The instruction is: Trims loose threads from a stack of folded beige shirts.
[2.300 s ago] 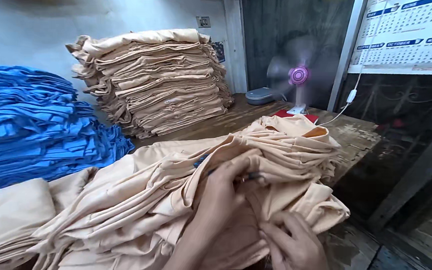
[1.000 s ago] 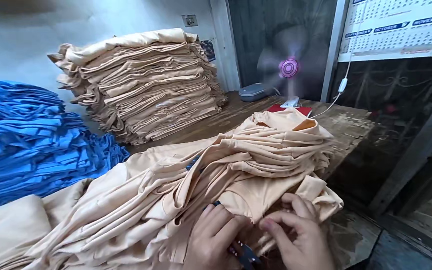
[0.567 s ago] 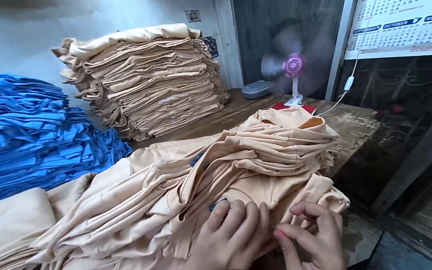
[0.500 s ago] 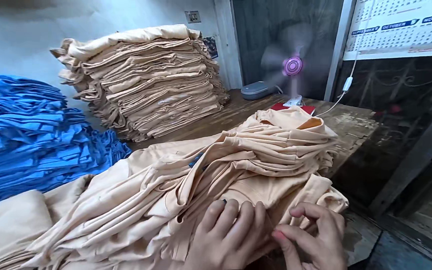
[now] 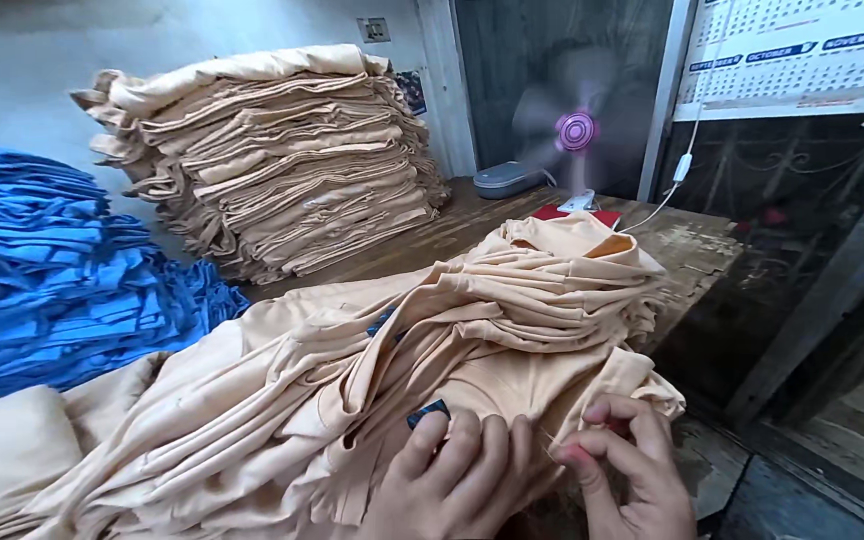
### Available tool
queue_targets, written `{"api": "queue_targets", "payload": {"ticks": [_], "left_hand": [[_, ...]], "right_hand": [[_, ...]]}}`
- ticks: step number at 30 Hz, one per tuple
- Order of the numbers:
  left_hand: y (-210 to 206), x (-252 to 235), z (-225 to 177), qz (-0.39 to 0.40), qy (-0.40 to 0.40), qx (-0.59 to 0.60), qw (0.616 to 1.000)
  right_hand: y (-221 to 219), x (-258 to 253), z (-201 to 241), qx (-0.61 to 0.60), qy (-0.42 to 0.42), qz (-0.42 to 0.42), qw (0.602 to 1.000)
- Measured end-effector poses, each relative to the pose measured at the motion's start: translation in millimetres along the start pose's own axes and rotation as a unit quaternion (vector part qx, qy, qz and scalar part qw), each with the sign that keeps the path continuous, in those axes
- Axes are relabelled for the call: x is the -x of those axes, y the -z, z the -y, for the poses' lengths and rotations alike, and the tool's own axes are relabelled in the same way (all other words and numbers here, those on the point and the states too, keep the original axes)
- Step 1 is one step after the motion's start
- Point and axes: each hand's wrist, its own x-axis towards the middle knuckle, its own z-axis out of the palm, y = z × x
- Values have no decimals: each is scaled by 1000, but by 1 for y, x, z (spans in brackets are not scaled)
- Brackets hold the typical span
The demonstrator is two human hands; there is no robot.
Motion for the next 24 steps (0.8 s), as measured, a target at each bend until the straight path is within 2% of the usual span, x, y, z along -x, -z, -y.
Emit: {"api": "queue_targets", "payload": {"ticks": [2, 5, 6, 8, 10, 12, 14, 15, 17, 19, 20, 22, 24], "left_hand": [[-5, 1, 1, -3, 1, 7, 1000], [-10, 1, 4, -40, 99, 73, 992], [-10, 0, 5, -52, 153, 105, 981], [-7, -4, 6, -59, 272, 163, 947], [-8, -8, 9, -35, 367, 193, 909], [-14, -8, 9, 6, 412, 234, 881], [-19, -6, 3, 22, 407, 262, 875], [-19, -5, -2, 31, 404, 270, 873], [-16, -3, -11, 51, 399, 280, 872], [-11, -1, -21, 76, 394, 279, 872], [-10, -3, -24, 87, 396, 280, 870], [-11, -11, -25, 99, 396, 293, 865], [-18, -17, -26, 86, 384, 299, 869]], "right_hand": [[6, -2, 2, 27, 15, 59, 998], [20, -10, 11, 118, 54, 184, 974], [20, -12, 15, 140, 60, 180, 972], [13, -18, 23, 144, 64, 108, 982], [-5, -26, 30, 174, 63, 58, 981], [-30, -29, 25, 246, 57, 71, 965], [-51, -30, 11, 287, 58, 53, 955], [-53, -32, 7, 247, 39, 29, 968], [-48, -37, 3, 56, -51, 6, 997], [-40, -37, -1, -157, -162, 2, 974], [-38, -36, -2, -221, -195, -1, 955], [-35, -33, -2, -264, -206, 3, 942], [-32, -30, -3, -250, -175, 12, 952]]}}
